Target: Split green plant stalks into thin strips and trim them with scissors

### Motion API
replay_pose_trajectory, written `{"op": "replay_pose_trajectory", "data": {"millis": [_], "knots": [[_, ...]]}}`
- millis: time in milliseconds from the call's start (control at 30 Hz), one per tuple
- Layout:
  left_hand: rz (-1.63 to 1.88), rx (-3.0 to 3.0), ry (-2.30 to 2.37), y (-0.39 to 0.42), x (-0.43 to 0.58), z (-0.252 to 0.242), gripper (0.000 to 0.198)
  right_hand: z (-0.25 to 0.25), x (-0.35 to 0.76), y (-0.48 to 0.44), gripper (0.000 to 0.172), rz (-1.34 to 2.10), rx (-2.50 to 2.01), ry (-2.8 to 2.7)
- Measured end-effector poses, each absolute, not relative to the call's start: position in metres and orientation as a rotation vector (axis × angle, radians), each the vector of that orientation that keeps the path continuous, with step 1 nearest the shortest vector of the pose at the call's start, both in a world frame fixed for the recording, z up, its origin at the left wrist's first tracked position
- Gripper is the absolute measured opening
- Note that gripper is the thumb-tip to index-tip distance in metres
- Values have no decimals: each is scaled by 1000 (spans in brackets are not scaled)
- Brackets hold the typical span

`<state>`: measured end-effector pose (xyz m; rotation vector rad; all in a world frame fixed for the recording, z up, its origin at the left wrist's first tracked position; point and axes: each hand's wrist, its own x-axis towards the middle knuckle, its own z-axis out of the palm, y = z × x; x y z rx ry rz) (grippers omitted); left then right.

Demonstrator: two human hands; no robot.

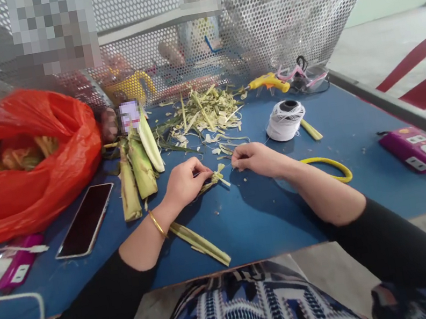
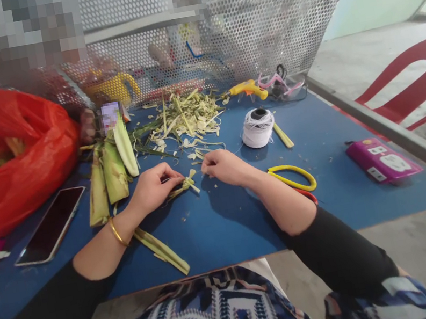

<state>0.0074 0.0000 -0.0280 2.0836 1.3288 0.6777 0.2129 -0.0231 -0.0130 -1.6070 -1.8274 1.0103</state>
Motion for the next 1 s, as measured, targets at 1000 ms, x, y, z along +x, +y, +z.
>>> {"op": "replay_pose_trajectory", "data": {"millis": [1000], "knots": [[845,1606,895,3,11,-30,18,-40,200,-21,19,1114,-1079,-1884]]}}
